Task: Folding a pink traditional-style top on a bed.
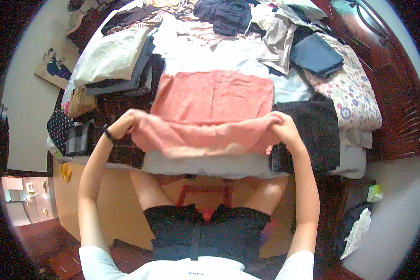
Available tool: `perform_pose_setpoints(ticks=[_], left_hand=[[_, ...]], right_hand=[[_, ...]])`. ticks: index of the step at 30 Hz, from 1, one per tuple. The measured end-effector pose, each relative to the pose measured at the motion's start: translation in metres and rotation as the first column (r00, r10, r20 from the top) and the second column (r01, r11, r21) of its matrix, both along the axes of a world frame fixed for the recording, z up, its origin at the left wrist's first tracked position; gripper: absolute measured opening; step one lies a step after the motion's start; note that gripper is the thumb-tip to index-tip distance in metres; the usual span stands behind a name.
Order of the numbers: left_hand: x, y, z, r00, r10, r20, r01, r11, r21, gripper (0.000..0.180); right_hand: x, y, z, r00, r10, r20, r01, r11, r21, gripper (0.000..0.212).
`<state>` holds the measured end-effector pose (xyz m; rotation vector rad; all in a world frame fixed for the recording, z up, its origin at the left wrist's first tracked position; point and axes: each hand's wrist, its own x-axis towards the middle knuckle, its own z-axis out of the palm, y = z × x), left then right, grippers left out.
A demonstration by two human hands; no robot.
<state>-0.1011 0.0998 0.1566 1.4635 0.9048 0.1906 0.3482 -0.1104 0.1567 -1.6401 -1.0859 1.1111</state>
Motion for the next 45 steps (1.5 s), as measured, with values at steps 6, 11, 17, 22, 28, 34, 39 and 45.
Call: perform_pose_setpoints(ticks=[6,11,17,22,28,34,39,45], left_hand=[[0.066,0.093,-0.089,0.899,0.436,-0.044,-0.435,0.875,-0.213,0.021],[0.083,0.111,-0.136,0.799,0.601,-0.004,-0.566,0.75,-0.343,0.019],[0.115,0.099,-0.119,0.863,0.436,0.254,-0.362,0.183,0.914,0.063],[0.123,0.101,-0.086,0.901,0.121,0.416,-0.387,0.655,0.649,0.07],[0.128,0.109,-0.097,0.829,-0.297,-0.473,0.559,0.431,0.708,0.035],[0.148,0.136,-0.112,0.638,0.586,0.5,-0.76,0.372,0.533,0.027],[0.135,0.072,-0.104,0.986,0.136,0.101,-0.125,0.187,0.974,0.033],[0.133,-0.094,-0.097,0.891,0.29,0.35,-0.043,0.82,-0.57,0.024]], right_hand=[[0.05,0.126,-0.081,0.998,-0.015,-0.066,0.014,1.0,-0.023,0.014],[0.081,0.169,-0.15,0.741,-0.024,0.671,0.128,0.986,-0.106,0.012],[0.069,0.182,-0.14,0.438,-0.257,0.861,0.442,0.896,0.042,0.028],[0.023,0.18,-0.101,0.667,-0.276,0.692,-0.063,0.905,0.421,0.037],[-0.019,0.167,-0.09,0.339,0.191,0.921,-0.573,0.819,0.041,0.056],[0.014,0.253,-0.111,0.595,-0.417,0.688,0.195,0.904,0.38,0.047],[-0.004,0.255,-0.111,0.635,-0.11,0.764,-0.276,0.892,0.358,0.066],[-0.054,0.259,-0.11,0.285,0.393,0.874,-0.535,0.822,-0.195,0.112]])
